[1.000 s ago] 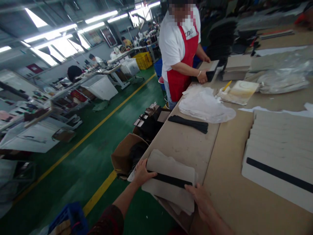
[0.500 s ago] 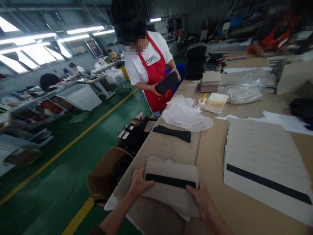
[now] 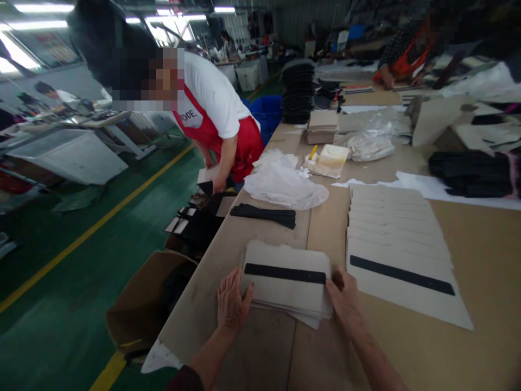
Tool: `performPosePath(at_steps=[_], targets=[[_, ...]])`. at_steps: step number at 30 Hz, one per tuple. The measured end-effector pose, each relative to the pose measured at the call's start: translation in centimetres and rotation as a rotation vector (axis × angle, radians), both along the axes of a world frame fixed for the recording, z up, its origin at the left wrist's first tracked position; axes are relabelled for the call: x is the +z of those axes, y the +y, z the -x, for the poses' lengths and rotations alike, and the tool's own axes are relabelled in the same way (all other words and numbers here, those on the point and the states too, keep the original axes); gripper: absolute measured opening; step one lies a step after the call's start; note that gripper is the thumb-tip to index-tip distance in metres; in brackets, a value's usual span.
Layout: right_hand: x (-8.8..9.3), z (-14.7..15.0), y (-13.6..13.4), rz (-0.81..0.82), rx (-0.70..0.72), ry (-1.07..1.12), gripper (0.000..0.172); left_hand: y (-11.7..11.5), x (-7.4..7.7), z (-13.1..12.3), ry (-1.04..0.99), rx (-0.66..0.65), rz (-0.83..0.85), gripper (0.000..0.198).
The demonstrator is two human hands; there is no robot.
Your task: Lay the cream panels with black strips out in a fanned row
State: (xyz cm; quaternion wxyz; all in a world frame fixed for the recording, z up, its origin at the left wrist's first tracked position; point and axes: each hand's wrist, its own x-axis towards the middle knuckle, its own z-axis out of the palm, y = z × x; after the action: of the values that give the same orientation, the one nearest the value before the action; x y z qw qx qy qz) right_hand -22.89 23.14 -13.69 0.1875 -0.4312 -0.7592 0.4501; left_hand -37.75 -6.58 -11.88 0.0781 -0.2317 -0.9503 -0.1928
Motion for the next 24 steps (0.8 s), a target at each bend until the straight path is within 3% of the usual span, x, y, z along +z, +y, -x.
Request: performPosePath(at_steps=[4,10,18,24], targets=[[0.9,2.7,1.2,-0.085,0.021,-0.058,0.067,0.6,0.7,0.1,-0.062,0.032,0.063,0.051],[2.1,6.0,2.5,-0.149,0.091,-0.080,0.045,0.4,0.5,0.2,-0.052,0.030,0.084,0.051],[3.9,4.6,0.7,-0.183,0.006,0.003,0.042,0.6,0.5,0.2,-0.051,0.015,0.113,0.051],[4.7,2.9,-1.6,-0.018,-0.052,0.117,0.049,1.0,1.0,0.1,-0.079,0.026,0.147,0.052]])
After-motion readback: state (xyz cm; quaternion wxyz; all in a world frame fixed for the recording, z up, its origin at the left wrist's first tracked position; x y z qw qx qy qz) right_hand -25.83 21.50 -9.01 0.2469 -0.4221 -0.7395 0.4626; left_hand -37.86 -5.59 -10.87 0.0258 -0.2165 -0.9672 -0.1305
